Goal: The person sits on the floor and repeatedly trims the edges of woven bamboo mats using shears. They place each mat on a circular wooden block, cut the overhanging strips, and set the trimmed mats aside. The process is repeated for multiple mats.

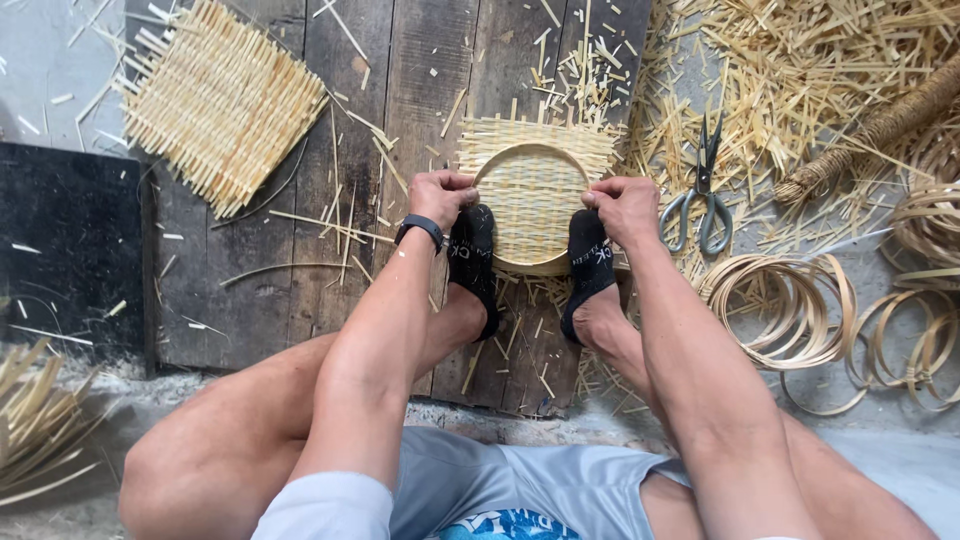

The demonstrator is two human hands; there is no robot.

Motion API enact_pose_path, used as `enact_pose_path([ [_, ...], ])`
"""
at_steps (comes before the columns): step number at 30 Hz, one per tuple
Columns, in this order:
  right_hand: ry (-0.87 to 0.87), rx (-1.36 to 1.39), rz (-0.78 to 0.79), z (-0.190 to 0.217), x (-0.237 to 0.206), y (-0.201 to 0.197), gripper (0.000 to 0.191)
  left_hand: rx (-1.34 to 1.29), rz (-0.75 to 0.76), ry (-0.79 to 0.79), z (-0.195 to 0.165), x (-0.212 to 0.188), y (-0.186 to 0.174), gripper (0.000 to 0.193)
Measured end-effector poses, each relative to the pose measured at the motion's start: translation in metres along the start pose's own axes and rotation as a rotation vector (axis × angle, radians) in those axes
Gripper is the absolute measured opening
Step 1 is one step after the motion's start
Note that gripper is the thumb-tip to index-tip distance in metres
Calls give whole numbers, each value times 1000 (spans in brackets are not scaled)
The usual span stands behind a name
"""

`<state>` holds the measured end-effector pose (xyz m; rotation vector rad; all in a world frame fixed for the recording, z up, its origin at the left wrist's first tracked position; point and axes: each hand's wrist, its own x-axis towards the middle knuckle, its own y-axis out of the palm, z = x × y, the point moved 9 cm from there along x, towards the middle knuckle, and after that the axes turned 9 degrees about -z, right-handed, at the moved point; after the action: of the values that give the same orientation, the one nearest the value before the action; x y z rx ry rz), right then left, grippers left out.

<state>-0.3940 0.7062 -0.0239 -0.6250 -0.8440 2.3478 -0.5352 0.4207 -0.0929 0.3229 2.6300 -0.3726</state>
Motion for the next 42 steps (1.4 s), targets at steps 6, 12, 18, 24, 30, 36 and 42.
enact_pose_path([
  [6,-681,-379,95,83,-57,55,76,742,-7,129,-47,8,7,7],
  [12,-918,-781,111,80,-92,144,98,589,82,1004,-107,15,82,26],
  [18,-943,-794,-27,89,-78,141,87,434,154,699,-80,55,94,22],
  [24,-787,-332,202,113,-9,89,57,472,250,682,-84,74,105,21],
  [30,-240,142,-8,74,108,75,26,263,197,449,-77,108,112,22],
  [36,-191,273,46,61,108,71,24,245,225,349,-74,100,116,23],
  [42,-502,-99,-89,68,54,-89,24,445,421,440,-107,34,114,57],
])
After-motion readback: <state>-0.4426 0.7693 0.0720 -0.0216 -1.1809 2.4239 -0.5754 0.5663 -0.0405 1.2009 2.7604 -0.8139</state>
